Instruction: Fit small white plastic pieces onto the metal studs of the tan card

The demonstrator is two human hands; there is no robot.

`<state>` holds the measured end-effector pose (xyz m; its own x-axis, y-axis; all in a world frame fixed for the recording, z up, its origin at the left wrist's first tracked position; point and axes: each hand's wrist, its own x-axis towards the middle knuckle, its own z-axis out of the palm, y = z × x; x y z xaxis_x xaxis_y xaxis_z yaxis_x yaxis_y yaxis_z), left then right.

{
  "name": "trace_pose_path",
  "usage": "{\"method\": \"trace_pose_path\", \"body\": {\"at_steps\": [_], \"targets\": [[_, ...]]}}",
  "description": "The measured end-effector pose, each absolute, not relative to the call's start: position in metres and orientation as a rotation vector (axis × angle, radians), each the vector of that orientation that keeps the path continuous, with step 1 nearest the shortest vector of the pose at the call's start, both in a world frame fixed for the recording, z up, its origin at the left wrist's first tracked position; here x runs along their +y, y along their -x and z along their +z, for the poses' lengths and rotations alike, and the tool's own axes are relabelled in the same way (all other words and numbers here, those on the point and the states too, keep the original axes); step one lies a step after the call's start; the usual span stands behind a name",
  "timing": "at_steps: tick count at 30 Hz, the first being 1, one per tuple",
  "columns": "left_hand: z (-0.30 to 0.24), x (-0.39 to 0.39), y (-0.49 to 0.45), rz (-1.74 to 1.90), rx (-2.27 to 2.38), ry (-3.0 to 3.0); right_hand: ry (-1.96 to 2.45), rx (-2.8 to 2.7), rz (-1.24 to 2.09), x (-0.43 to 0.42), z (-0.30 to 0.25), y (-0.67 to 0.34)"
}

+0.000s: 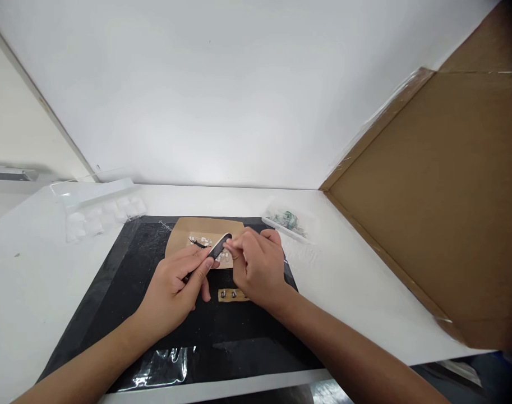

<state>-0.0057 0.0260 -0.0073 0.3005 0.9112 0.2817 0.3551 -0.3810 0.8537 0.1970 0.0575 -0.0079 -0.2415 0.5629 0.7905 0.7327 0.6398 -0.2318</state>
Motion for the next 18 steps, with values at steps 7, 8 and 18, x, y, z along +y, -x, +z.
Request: {"method": "trace_pose_path", "body": {"at_steps": [7,8,18], "targets": [[-0.006,0.026,0.005,0.991,1.169,-1.866,1.046,-1.776,-0.163,0.067,-0.009,-0.211],[-0.006,0.027,0.005,0.981,1.181,-1.861,1.037,-1.768,-0.138,0.066,-0.01,-0.212],[-0.008,0.027,0.006,0.951,1.218,-1.869,0.948,-1.843,0.093,0.059,-0.012,-0.212]]}}
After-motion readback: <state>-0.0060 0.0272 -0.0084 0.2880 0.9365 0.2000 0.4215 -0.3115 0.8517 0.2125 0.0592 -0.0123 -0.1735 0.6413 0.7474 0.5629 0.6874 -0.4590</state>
